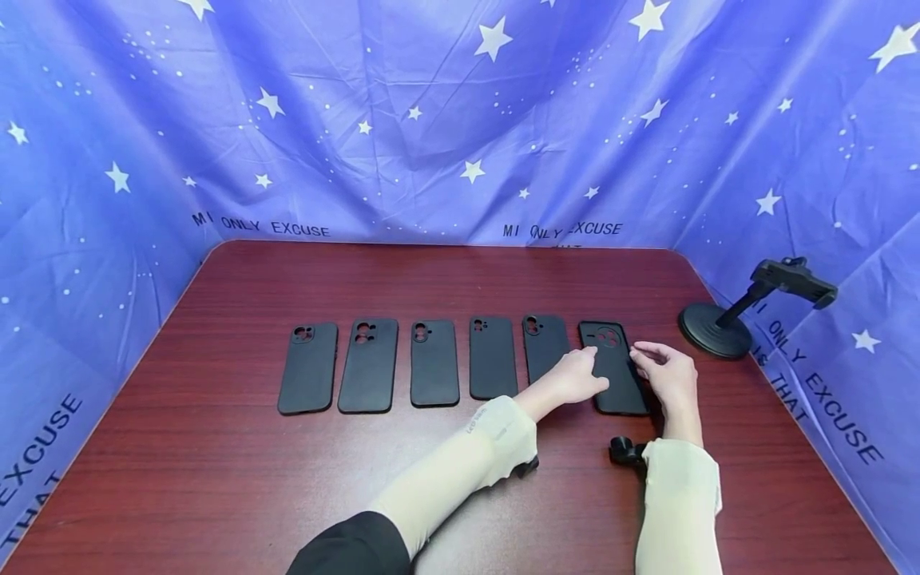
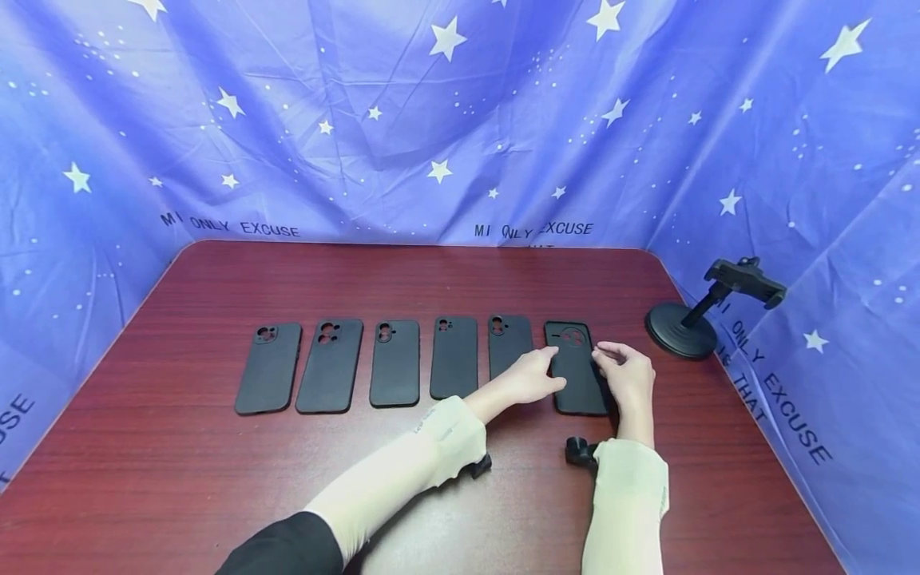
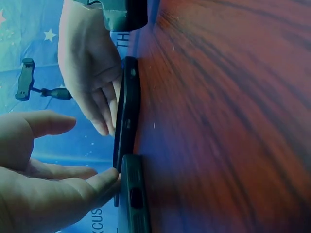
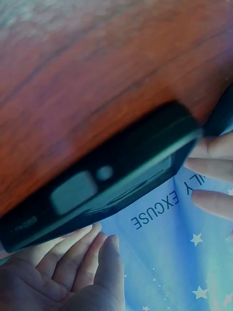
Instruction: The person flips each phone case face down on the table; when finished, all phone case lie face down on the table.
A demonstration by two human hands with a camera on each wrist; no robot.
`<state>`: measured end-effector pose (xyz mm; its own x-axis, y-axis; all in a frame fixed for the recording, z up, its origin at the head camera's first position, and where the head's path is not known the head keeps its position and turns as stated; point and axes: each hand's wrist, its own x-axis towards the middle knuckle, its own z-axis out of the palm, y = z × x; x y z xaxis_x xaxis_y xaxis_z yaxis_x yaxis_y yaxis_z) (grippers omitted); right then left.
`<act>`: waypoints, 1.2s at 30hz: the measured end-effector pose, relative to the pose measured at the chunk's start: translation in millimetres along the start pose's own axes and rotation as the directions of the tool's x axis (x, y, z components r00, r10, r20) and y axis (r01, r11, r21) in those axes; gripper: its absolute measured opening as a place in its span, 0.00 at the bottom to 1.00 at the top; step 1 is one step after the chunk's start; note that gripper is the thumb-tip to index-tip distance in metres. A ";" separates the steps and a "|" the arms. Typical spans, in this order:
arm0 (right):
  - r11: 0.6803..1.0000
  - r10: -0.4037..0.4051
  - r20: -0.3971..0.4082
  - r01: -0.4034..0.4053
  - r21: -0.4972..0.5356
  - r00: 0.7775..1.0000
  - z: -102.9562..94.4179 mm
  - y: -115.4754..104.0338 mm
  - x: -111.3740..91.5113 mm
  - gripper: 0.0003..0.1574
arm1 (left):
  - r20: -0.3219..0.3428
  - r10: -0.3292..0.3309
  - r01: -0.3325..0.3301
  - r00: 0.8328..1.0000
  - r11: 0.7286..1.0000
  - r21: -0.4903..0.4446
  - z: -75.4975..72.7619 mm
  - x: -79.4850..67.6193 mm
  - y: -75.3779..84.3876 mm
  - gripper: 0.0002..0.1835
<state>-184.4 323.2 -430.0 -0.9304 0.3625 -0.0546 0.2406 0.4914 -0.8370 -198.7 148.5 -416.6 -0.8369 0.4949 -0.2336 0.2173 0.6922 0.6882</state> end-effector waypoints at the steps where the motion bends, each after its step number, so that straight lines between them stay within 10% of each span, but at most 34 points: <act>1: 1.000 -0.003 0.002 0.003 -0.008 1.000 0.2 0.0 0.2 0.24 | -0.005 -0.005 0.005 1.000 1.000 -0.011 0.5 0.1 0.4 0.33; 14: 0.999 0.000 0.002 0.000 0.045 1.000 1.2 1.9 0.8 0.24 | -0.133 -0.085 0.049 0.987 0.966 -0.253 7.7 -1.0 -1.6 0.30; 21: 0.999 0.038 -0.015 -0.037 0.023 0.999 2.1 2.2 1.7 0.24 | -0.190 -0.129 0.028 0.973 0.888 -0.459 11.4 0.3 -5.0 0.30; 36: 0.996 0.033 0.019 -0.035 0.084 0.999 3.4 2.6 1.7 0.25 | -0.190 -0.154 0.030 0.970 0.844 -0.535 14.8 4.1 -3.8 0.32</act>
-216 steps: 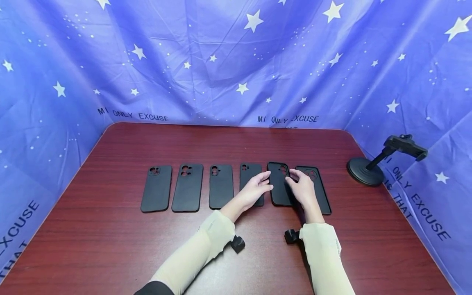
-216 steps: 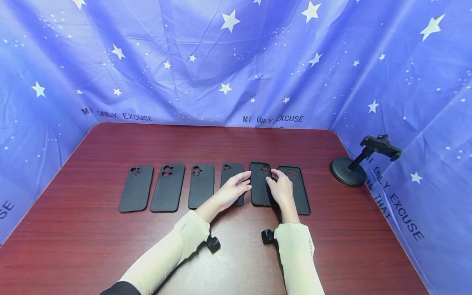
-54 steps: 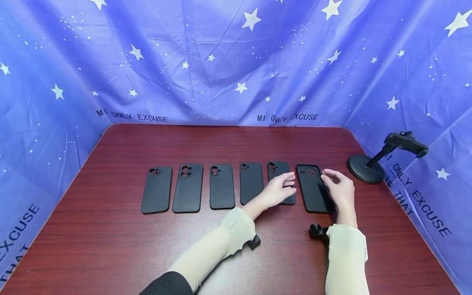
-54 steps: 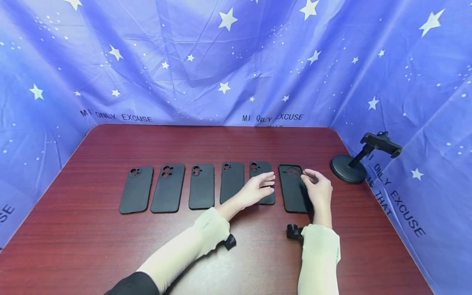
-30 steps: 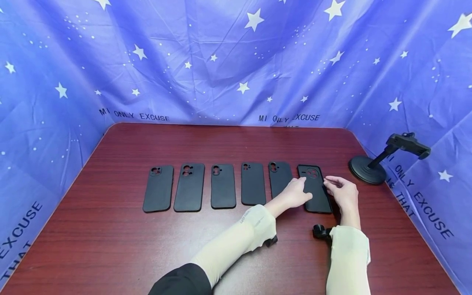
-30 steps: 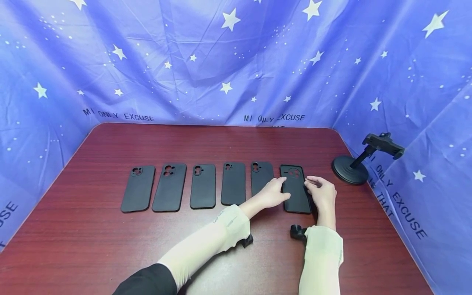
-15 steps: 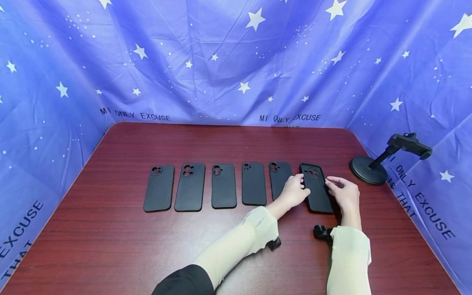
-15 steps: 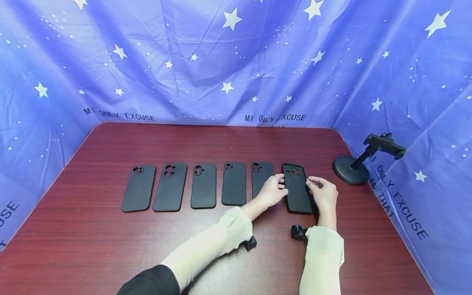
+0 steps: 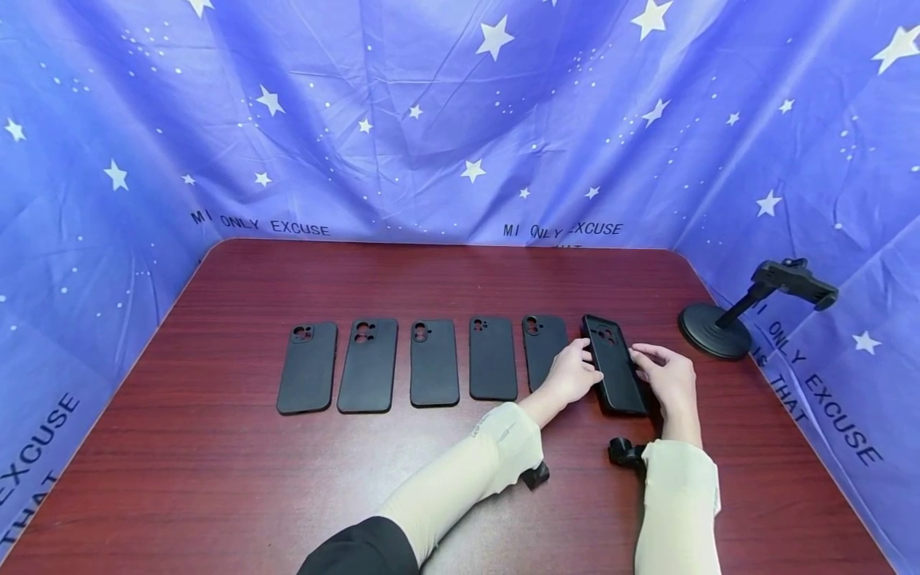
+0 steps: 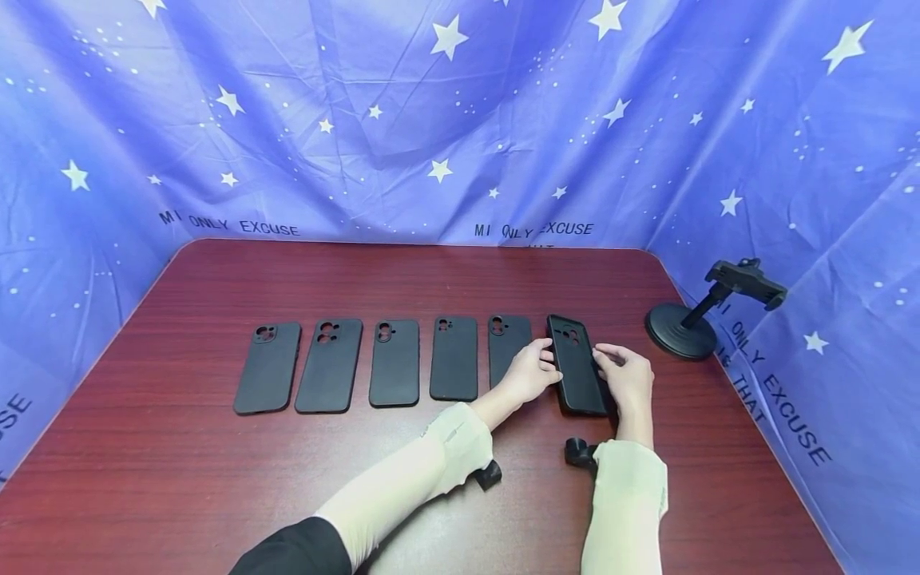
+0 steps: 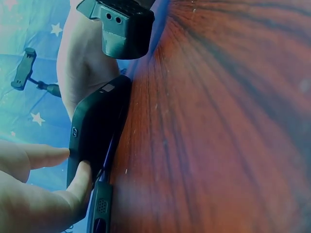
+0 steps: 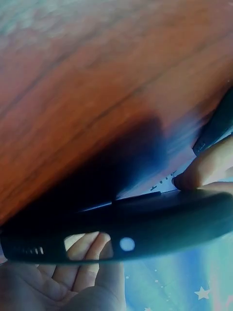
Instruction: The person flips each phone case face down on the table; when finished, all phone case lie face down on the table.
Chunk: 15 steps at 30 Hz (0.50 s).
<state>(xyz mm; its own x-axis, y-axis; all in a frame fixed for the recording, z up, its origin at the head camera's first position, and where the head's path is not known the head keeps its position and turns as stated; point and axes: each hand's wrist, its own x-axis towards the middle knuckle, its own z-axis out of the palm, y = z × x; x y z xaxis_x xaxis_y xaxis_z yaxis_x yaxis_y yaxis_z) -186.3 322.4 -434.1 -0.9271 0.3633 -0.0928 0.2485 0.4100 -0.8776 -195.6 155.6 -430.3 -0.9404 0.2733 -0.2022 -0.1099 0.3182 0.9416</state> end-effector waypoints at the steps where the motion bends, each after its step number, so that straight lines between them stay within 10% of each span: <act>1: 1.000 -0.001 0.006 0.001 0.011 1.000 0.1 0.2 0.0 0.25 | -0.003 -0.003 0.003 1.000 1.000 -0.008 0.0 0.2 -0.3 0.32; 15: 0.995 -0.039 0.045 0.043 -0.086 0.998 4.7 -7.5 -3.0 0.27 | -0.051 0.063 -0.067 0.997 0.995 -0.076 -5.6 -0.5 -2.4 0.30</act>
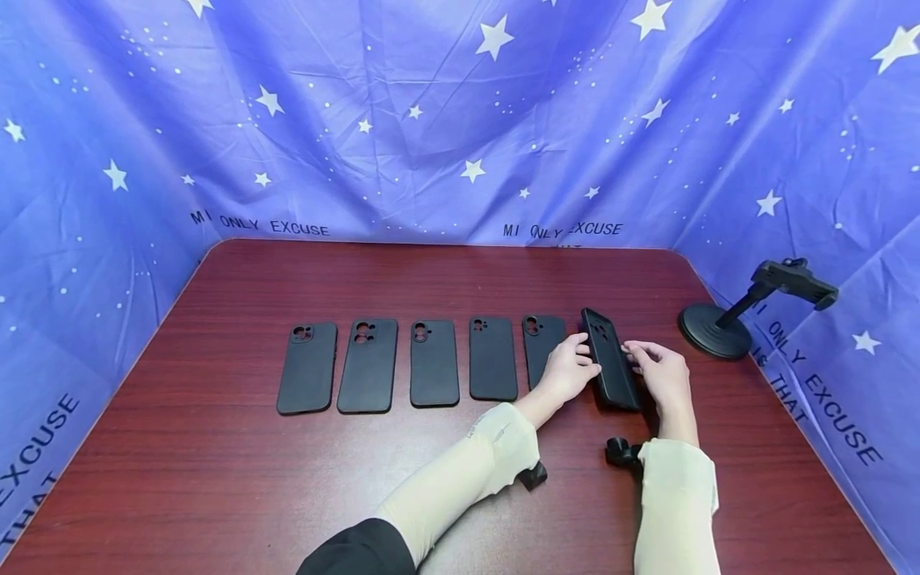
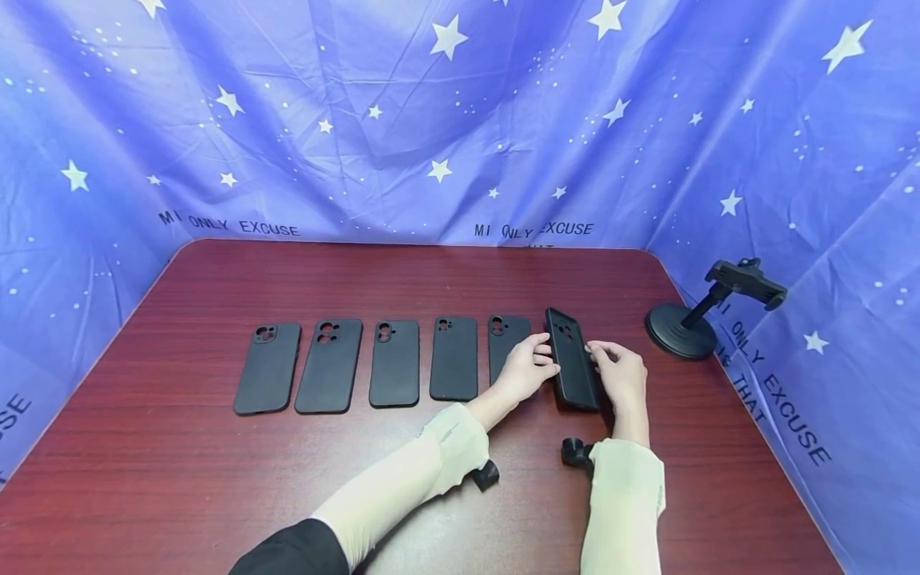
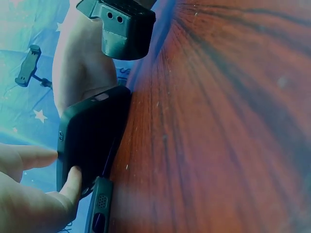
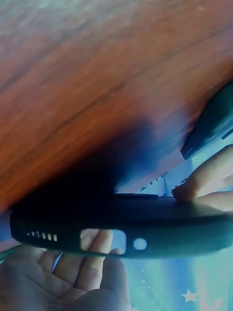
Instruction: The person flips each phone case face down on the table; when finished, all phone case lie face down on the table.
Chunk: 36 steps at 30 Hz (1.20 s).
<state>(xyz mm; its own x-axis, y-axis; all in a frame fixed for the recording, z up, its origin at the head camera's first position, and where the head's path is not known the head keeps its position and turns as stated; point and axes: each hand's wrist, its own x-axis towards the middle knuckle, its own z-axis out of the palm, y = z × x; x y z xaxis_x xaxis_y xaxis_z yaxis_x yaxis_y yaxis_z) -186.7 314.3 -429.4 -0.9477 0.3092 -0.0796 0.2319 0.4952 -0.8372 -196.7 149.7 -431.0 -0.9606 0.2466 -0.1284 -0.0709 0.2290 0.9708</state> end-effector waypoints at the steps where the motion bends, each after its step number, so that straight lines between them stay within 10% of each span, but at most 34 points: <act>1: 1.000 -0.005 0.003 0.005 -0.015 1.000 0.7 -0.9 -0.1 0.27 | -0.003 0.007 -0.007 1.000 1.000 0.001 -0.2 0.1 0.1 0.30; 16: 0.958 -0.105 0.190 0.048 0.281 0.976 2.4 -3.1 -0.6 0.35 | 0.006 0.124 -0.124 0.992 0.992 -0.035 -1.7 -1.6 1.5 0.27; 36: 0.965 -0.040 0.293 -0.038 0.259 0.955 1.1 -7.6 -0.5 0.38 | 0.116 0.172 -0.167 0.978 0.985 -0.052 -1.3 -2.3 1.1 0.26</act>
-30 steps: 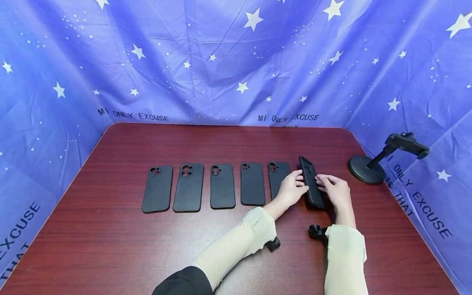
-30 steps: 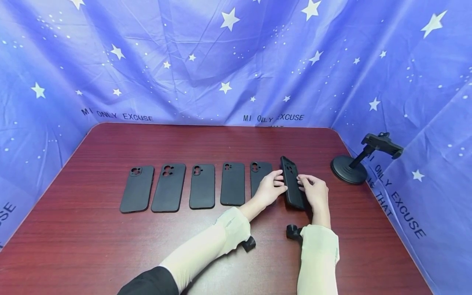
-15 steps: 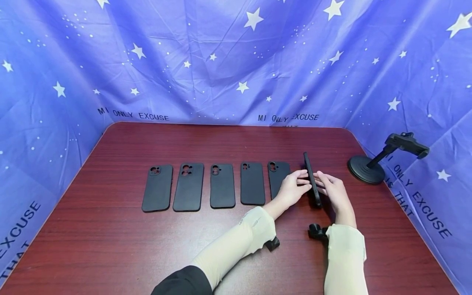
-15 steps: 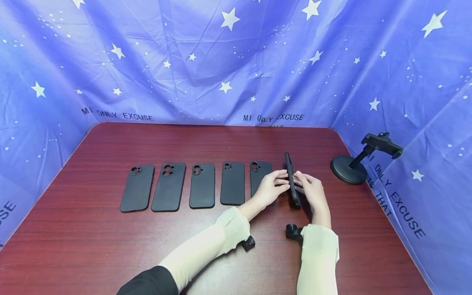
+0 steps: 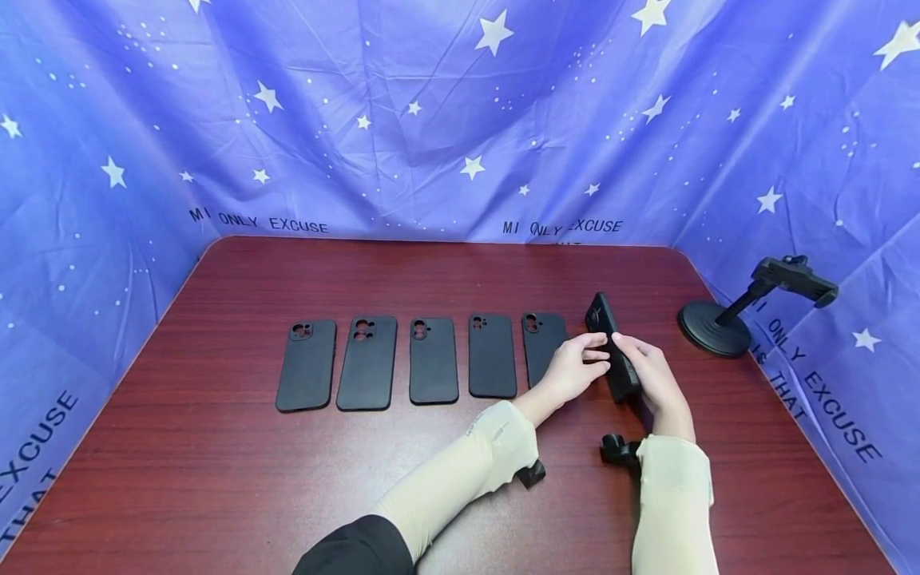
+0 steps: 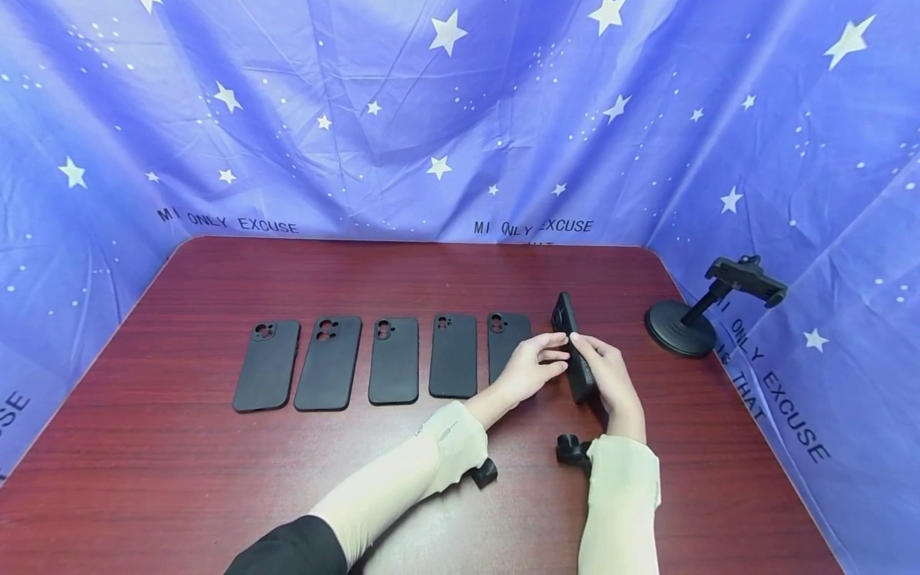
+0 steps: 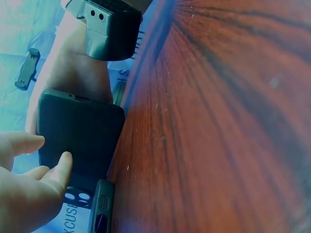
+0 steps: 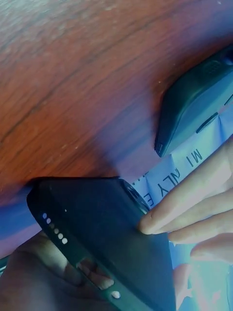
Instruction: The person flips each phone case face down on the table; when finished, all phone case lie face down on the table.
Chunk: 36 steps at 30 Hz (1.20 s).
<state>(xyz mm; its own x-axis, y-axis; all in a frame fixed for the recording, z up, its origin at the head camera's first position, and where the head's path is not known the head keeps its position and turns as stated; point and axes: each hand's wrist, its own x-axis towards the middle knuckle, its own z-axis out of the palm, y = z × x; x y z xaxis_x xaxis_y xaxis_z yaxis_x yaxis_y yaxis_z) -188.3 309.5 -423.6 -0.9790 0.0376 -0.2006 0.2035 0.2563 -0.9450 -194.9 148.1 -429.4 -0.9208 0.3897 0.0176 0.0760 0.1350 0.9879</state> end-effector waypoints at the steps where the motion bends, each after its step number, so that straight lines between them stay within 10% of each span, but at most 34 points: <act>1: 1.000 0.002 0.002 -0.002 0.017 1.000 -0.1 0.1 0.0 0.33 | 0.003 -0.005 0.005 1.000 1.000 0.001 -0.1 0.0 0.1 0.26; 6: 0.988 0.000 -0.019 0.003 0.156 1.000 -0.2 0.5 -0.6 0.06 | -0.003 -0.047 0.047 0.999 0.999 0.016 0.7 0.8 -0.1 0.26; 25: 0.890 0.018 -0.036 0.001 0.455 0.999 -15.9 6.4 -4.6 0.12 | 0.013 -0.220 0.217 0.975 0.971 0.103 3.4 -0.1 1.0 0.30; 32: 0.988 0.108 -0.143 -0.091 0.121 0.984 -22.3 11.9 -4.6 0.05 | -0.001 -0.230 0.227 0.973 0.960 0.161 3.3 -2.1 2.7 0.30; 36: 0.973 0.084 -0.207 -0.125 -0.195 0.975 -20.9 13.3 -3.6 0.23 | -0.007 -0.231 0.228 0.973 0.954 0.193 4.1 -3.3 3.5 0.30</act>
<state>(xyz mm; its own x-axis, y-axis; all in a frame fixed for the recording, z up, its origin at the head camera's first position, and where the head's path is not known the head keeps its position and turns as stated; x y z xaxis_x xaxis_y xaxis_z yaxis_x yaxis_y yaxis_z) -182.3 333.0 -430.0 -0.9404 0.2582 -0.2213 0.3174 0.4325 -0.8439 -190.0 151.1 -426.6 -0.9160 0.3419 -0.2101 -0.0636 0.3931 0.9173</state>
